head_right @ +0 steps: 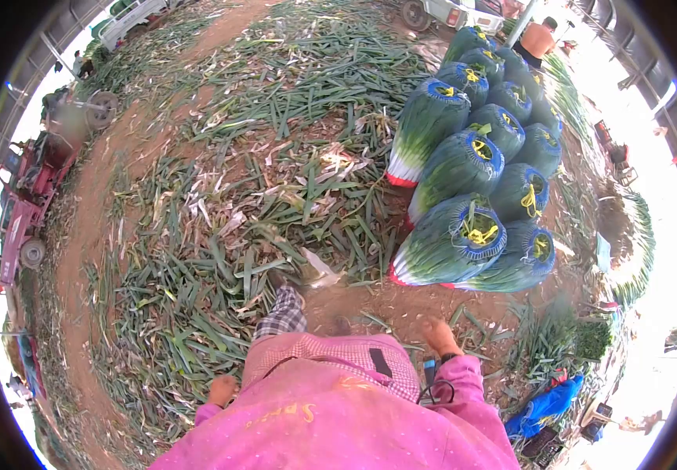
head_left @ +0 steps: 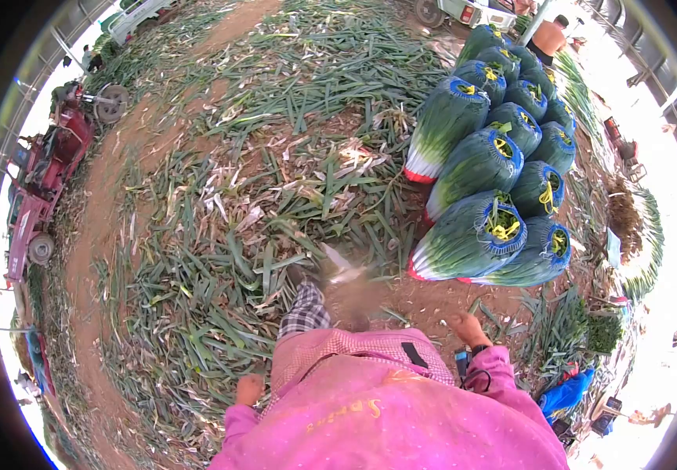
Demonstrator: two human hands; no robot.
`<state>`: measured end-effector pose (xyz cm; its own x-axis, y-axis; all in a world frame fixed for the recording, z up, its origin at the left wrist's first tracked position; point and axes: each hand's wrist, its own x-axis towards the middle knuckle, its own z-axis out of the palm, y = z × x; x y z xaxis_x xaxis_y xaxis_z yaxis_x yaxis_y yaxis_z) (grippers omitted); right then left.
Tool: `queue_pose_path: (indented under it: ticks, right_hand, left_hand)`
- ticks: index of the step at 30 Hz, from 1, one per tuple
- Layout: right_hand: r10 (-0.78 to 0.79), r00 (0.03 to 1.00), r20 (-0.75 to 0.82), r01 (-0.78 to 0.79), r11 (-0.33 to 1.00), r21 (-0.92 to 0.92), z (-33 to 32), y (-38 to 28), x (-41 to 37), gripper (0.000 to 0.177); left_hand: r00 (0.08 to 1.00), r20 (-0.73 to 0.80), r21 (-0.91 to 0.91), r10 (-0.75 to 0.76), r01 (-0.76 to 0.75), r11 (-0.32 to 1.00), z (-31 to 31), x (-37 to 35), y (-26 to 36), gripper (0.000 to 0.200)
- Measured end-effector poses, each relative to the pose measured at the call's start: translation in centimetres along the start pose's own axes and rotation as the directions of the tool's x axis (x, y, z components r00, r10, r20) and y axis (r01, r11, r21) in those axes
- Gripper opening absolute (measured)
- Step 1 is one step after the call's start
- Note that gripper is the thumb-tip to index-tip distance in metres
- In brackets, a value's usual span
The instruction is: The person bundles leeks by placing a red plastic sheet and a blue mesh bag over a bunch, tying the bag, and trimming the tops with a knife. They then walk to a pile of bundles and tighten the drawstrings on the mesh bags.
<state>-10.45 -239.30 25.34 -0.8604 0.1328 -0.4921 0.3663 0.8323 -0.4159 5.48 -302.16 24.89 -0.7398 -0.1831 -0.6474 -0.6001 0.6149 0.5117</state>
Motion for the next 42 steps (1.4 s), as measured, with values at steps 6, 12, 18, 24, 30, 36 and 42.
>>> queue_pose_path:
  ticks: [6,12,18,24,30,36,42]
  right_hand:
    - [0.251,0.949,0.189,-0.225,0.963,-0.149,1.0,0.2,-4.9,0.037]
    - [0.212,0.969,0.123,-0.202,0.975,-0.086,0.2,-7.1,-3.1,0.035]
    - [0.070,0.998,0.001,-0.070,0.993,0.099,0.0,-10.1,2.6,0.037]
    - [-0.120,0.993,0.011,0.121,0.989,-0.083,6.1,6.1,0.8,0.025]
    - [-0.057,0.886,0.461,0.324,0.787,-0.525,10.8,14.1,-11.5,0.022]
    - [-0.113,0.880,0.461,0.325,0.851,-0.412,11.0,5.3,-0.3,0.027]
    - [-0.226,0.973,0.040,0.224,0.973,0.050,-2.5,-23.4,9.6,0.030]
  left_hand:
    - [0.977,-0.161,-0.067,0.143,-0.155,0.986,-6.3,13.5,3.6,0.022]
    - [0.998,-0.057,-0.332,-0.030,0.010,0.943,-12.4,18.3,5.5,0.021]
    - [0.983,-0.053,-0.291,-0.176,0.153,0.944,-11.8,18.5,-5.9,0.028]
    - [0.996,-0.091,-0.014,0.018,-0.020,1.000,-14.8,21.1,5.9,0.035]
    - [0.891,-0.206,0.069,0.404,-0.399,0.915,-17.9,31.7,18.7,0.028]
    - [0.864,-0.229,-0.068,0.447,-0.473,0.879,-21.0,26.7,22.6,0.027]
    - [0.946,-0.294,0.362,0.139,-0.025,0.932,-16.2,20.4,-0.7,0.034]
